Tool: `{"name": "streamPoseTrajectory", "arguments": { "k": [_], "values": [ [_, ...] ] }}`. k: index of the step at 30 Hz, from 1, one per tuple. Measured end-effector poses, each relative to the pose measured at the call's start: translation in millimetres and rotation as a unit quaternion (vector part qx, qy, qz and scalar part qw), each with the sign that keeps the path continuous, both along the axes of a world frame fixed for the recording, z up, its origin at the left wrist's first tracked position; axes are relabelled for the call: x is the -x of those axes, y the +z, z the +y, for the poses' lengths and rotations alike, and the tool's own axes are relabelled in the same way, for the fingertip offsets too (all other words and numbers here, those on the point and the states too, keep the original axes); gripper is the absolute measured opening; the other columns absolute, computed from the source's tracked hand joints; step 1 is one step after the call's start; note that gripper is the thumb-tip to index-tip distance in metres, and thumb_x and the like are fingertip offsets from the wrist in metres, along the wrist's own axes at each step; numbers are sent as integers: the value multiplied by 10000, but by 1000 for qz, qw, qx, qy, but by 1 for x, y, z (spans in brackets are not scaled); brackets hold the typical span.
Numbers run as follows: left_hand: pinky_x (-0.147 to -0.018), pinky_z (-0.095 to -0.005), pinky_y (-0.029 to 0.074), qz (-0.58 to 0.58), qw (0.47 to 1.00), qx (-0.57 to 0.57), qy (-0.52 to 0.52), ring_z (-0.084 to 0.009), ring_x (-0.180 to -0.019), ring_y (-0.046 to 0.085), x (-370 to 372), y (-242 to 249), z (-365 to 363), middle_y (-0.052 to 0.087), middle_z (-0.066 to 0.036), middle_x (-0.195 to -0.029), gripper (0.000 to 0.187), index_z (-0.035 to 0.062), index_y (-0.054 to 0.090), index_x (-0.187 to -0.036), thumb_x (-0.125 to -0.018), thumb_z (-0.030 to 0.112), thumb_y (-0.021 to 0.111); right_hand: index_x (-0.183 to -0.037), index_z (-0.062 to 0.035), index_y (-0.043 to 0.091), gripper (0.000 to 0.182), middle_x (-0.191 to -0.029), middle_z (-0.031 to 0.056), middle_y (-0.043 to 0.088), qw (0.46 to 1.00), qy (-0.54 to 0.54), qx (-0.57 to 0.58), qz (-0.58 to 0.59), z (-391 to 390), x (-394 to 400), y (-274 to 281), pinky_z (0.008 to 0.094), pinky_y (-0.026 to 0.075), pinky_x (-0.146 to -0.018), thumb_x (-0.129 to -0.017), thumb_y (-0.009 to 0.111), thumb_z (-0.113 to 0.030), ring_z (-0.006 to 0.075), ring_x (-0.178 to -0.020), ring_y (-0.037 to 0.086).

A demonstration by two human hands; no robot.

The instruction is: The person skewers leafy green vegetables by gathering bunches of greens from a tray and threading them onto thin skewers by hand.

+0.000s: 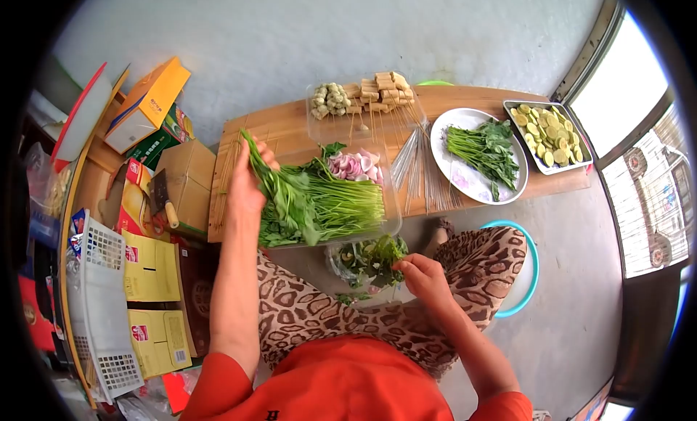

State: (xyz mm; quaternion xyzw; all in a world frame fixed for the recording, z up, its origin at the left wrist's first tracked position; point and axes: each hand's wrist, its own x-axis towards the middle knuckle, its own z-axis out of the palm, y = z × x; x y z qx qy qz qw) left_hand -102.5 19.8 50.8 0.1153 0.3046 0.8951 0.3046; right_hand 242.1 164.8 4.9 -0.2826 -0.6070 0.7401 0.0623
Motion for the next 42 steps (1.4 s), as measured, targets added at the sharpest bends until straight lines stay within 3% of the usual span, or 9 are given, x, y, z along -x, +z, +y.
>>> {"name": "streamPoseTrajectory", "arguments": {
  "k": [5,6,7,13,14,22,33,42],
  "values": [
    [-527,-240,420,-22,998,38,-39,-115,-618,514,-48,-24,-14,579,-19,-805,280,87,552,-905,-911,362,606,-925,14,605,206,-507,-48,397,1000,0,0,7,-8,-2,29,207,237,-403,-970,488,-150,38,-418,319],
    [-560,-262,446,-41,994,5,-106,-120,-644,511,-54,-25,-22,579,-30,-850,212,99,524,-965,-911,277,624,-920,12,603,213,-502,-51,393,1000,3,-11,13,-10,0,36,205,234,-402,-971,490,-161,35,-416,314],
    [-557,-265,448,-52,991,3,-124,-120,-647,514,-61,-24,-27,583,-28,-858,224,98,539,-964,-897,285,643,-920,12,603,213,-502,-51,393,1000,4,-10,12,-13,2,43,205,234,-402,-971,490,-161,35,-416,314],
    [-553,-252,452,-20,995,83,-61,-142,-683,556,-95,-25,-46,600,-39,-886,164,101,616,-933,-862,230,690,-932,14,603,204,-515,-62,390,998,50,-18,34,-39,22,78,195,232,-414,-973,485,-146,25,-427,311],
    [-561,-255,447,-22,994,93,-49,-141,-670,554,-100,-21,-49,614,-45,-904,184,96,619,-958,-844,210,708,-968,-7,616,191,-579,-91,391,997,62,-12,36,-43,22,85,181,232,-447,-972,499,-158,1,-490,308],
    [-585,-281,420,6,995,96,-37,-137,-636,530,-118,-11,-69,621,-53,-890,246,60,631,-961,-820,235,733,-1013,-1,633,211,-579,-94,383,993,117,-18,30,-72,20,111,188,248,-448,-977,513,-170,8,-495,310],
    [-599,-271,386,50,990,125,-34,-118,-611,479,-117,-13,-70,551,-34,-730,316,43,621,-985,-831,303,713,-992,-16,647,219,-597,-69,416,987,157,-38,10,-72,33,115,201,306,-467,-973,527,-199,20,-526,347],
    [-590,-276,364,45,988,138,-50,-120,-595,451,-115,-16,-65,527,-19,-656,288,45,625,-969,-820,273,719,-990,-28,654,225,-575,-72,414,986,164,-34,10,-65,38,104,199,307,-456,-974,528,-213,20,-507,353]
  ]
}}
